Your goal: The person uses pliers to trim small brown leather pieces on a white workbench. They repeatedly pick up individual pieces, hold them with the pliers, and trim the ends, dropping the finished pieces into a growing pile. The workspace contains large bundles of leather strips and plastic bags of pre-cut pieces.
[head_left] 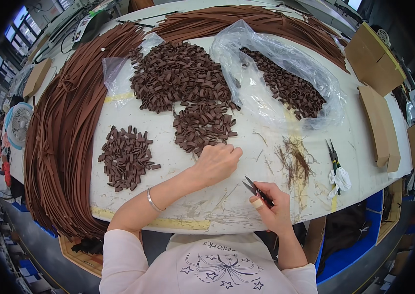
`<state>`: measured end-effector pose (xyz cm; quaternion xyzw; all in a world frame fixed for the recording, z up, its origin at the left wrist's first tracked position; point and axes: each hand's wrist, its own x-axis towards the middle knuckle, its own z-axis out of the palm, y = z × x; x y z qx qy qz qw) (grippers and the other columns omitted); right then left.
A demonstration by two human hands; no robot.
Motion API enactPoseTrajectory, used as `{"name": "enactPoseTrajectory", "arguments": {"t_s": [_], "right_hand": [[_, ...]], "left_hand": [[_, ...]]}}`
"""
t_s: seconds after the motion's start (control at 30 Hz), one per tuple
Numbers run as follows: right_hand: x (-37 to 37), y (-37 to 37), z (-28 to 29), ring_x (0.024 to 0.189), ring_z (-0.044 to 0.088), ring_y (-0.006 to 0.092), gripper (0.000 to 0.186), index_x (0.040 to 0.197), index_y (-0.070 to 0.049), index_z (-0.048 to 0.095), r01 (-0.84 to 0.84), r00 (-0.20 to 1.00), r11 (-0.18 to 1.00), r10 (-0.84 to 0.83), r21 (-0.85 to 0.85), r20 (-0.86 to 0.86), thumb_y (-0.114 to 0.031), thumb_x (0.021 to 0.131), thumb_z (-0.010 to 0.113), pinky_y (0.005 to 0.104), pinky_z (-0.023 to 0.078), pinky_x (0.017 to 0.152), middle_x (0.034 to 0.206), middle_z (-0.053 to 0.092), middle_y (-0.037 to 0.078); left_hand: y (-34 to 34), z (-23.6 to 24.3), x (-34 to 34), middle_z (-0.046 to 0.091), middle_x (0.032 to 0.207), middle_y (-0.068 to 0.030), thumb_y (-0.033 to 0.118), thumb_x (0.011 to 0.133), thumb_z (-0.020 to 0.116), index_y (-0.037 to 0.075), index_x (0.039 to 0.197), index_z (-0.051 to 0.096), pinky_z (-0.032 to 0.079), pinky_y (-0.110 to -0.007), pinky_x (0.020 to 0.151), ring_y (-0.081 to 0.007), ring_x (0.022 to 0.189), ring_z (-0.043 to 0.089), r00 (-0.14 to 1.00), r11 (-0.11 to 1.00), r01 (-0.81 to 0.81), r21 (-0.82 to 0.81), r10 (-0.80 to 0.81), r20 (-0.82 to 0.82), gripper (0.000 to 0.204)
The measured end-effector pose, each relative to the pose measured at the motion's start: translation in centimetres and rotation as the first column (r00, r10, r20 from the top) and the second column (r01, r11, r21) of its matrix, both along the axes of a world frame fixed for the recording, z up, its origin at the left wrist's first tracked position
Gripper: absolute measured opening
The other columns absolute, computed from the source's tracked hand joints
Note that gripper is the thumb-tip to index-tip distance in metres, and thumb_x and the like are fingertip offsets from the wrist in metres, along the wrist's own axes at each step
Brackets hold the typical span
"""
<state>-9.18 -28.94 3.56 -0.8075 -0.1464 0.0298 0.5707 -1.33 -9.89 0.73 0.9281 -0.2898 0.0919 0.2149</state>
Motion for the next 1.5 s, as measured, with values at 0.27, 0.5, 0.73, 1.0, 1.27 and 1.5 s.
{"name": "enactPoseTrajectory", "arguments": {"t_s": [0.27, 0.5, 0.73, 1.0, 1.27, 1.5], "right_hand": [[1.2, 2.3, 0.0, 0.053, 0.044, 0.0034, 0.026, 0.100, 0.002, 0.051, 0.003, 0.913, 0.956, 0.117, 0.293, -0.390, -0.011, 0.080, 0.060, 0.0187, 0.035, 0.048, 0.066, 0.054, 0.001], [2.9, 6.3, -0.8, 0.044, 0.035, -0.0001, 0.022, 0.100, 0.002, 0.053, 0.044, 0.616, 0.871, 0.361, 0.489, -0.700, -0.012, 0.083, 0.055, 0.0164, 0.026, 0.037, 0.068, 0.053, -0.001], [2.8, 6.0, -1.5, 0.046, 0.034, 0.0013, 0.014, 0.087, -0.001, 0.055, -0.097, 0.841, 0.963, 0.214, 0.252, -0.496, -0.015, 0.084, 0.055, 0.0183, 0.026, 0.040, 0.058, 0.045, -0.005], [2.4, 2.8, -0.2, 0.053, 0.028, 0.0035, 0.020, 0.072, -0.002, 0.048, -0.028, 0.903, 0.989, 0.087, 0.144, -0.422, -0.016, 0.083, 0.057, 0.0205, 0.024, 0.046, 0.054, 0.035, -0.005], [1.8, 3.5, -0.4, 0.052, 0.029, 0.0038, 0.017, 0.078, -0.001, 0.051, -0.091, 0.917, 0.986, 0.137, 0.139, -0.374, -0.015, 0.081, 0.059, 0.0197, 0.025, 0.047, 0.055, 0.035, -0.005], [2.1, 6.0, -1.2, 0.052, 0.031, 0.0036, 0.017, 0.088, 0.001, 0.054, -0.053, 0.871, 0.954, 0.189, 0.295, -0.453, -0.014, 0.081, 0.059, 0.0200, 0.026, 0.047, 0.056, 0.038, -0.006]], "left_hand": [[3.2, 1.0, -6.9, 0.059, 0.071, -0.0089, 0.001, 0.079, 0.054, 0.001, 0.084, 0.050, 0.049, -0.025, 0.046, -0.0131, 0.054, 0.057, 0.458, 0.192, -0.793, -0.578, -0.436, -0.774, 0.006], [3.1, 0.5, -8.5, 0.060, 0.075, -0.0096, -0.003, 0.079, 0.050, -0.001, 0.087, 0.052, 0.050, -0.027, 0.050, -0.0139, 0.058, 0.058, 0.476, 0.033, -0.823, -0.566, -0.504, -0.721, 0.008], [4.6, 1.0, -8.0, 0.060, 0.077, -0.0061, 0.000, 0.078, 0.053, -0.002, 0.089, 0.054, 0.048, -0.025, 0.054, -0.0130, 0.061, 0.057, 0.548, 0.490, -0.653, -0.578, -0.220, -0.807, 0.011], [6.0, 1.2, -4.0, 0.054, 0.075, -0.0071, 0.005, 0.070, 0.063, 0.004, 0.084, 0.054, 0.044, -0.032, 0.061, -0.0240, 0.073, 0.051, 0.980, 0.969, -0.184, -0.162, 0.169, -0.105, 0.017], [4.6, 1.0, -4.0, 0.055, 0.072, -0.0052, 0.005, 0.072, 0.063, 0.002, 0.079, 0.051, 0.044, -0.027, 0.053, -0.0153, 0.062, 0.053, 0.930, 0.943, -0.269, -0.195, 0.202, -0.306, 0.014], [3.0, 2.0, -8.0, 0.058, 0.070, -0.0046, -0.002, 0.075, 0.057, -0.001, 0.076, 0.049, 0.044, -0.020, 0.049, -0.0062, 0.059, 0.054, 0.844, 0.761, -0.351, -0.546, 0.004, -0.536, 0.008]]}}
